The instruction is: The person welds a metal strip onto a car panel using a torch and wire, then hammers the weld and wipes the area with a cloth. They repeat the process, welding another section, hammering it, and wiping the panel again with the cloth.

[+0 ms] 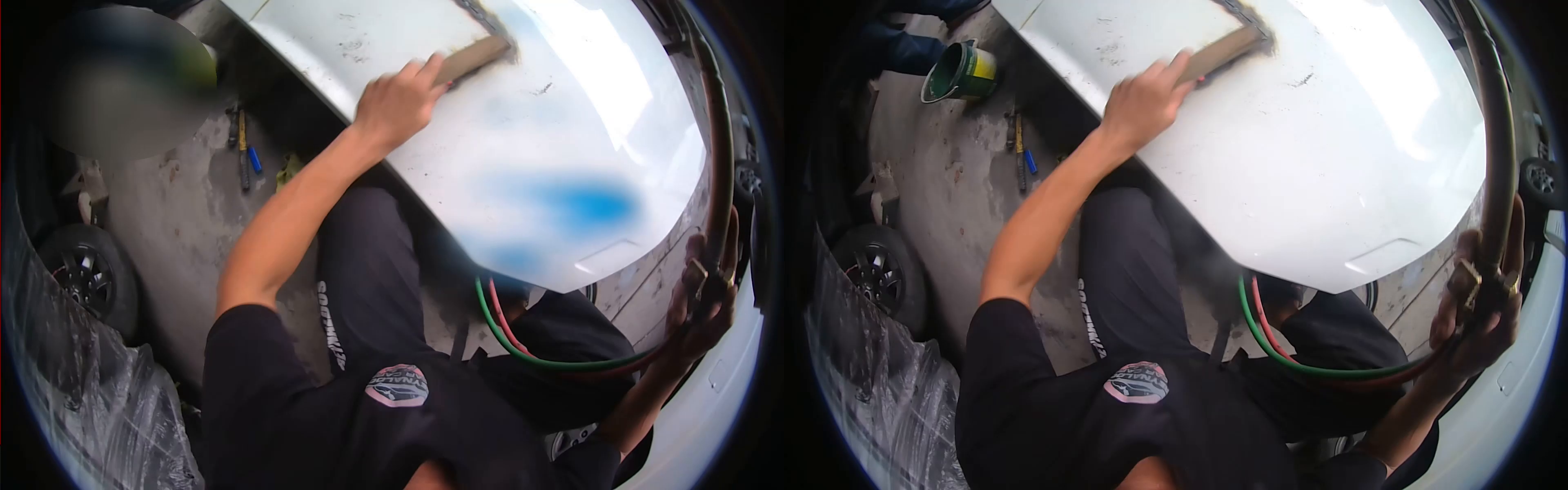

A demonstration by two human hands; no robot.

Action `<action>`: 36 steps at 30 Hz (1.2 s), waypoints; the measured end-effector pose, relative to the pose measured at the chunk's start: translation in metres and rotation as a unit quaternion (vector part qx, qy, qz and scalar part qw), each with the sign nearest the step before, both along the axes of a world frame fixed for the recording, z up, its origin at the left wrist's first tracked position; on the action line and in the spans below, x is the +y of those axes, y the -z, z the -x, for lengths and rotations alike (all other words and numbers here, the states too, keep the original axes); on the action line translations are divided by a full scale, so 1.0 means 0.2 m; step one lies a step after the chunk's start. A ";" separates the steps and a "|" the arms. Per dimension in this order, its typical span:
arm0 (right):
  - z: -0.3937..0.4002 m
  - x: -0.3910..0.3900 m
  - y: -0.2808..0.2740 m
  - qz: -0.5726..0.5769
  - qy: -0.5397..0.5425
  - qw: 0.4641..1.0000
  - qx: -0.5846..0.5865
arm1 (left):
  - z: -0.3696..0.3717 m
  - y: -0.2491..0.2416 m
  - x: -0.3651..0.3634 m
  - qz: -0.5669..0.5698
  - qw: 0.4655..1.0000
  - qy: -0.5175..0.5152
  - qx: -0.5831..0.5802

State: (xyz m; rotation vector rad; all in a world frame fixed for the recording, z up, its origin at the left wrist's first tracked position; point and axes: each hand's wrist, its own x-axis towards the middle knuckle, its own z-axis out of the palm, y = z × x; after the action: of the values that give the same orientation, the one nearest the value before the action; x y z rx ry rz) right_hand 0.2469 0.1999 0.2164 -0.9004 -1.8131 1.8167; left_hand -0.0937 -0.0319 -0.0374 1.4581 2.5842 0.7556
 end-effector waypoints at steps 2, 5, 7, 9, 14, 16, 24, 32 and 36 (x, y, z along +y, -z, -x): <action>-0.03 -0.05 0.01 0.013 0.054 0.998 -0.006 | -0.04 0.07 -0.40 -0.004 1.000 -0.015 -0.008; -0.19 -0.02 0.05 -0.048 0.048 0.996 -0.059 | -0.14 0.10 -1.03 -0.005 0.991 -0.074 -0.113; -0.23 0.02 0.12 -0.185 0.057 0.973 -0.127 | -0.28 0.18 -1.33 0.015 0.980 -0.139 -0.143; -0.17 0.04 0.17 -0.181 0.112 0.970 -0.120 | -0.51 0.41 -1.43 -0.053 0.940 -0.298 -0.157; -0.17 0.22 0.13 -0.030 0.018 0.998 -0.047 | -0.77 0.91 -1.43 -0.063 0.932 -0.255 -0.251; -0.20 0.27 0.11 -0.047 0.011 0.997 -0.060 | -0.73 0.88 -1.35 -0.080 0.940 -0.257 -0.208; 0.05 0.05 0.14 -0.027 0.133 0.985 -0.105 | 0.10 0.88 -1.24 0.210 0.901 -0.364 -0.111; 0.17 0.01 0.25 0.012 -0.082 0.996 -0.029 | 0.17 0.70 -1.57 -0.076 0.896 -0.428 -0.090; 0.14 0.12 0.31 -0.047 -0.050 0.997 -0.021 | -0.04 -0.04 -1.16 -0.098 0.921 -0.364 -0.097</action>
State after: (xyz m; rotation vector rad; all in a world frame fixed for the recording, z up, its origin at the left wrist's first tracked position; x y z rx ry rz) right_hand 0.2187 0.2230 0.1536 -0.8340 -1.9839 1.7670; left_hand -0.0855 -0.2630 -0.0296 0.3526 2.9306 1.1764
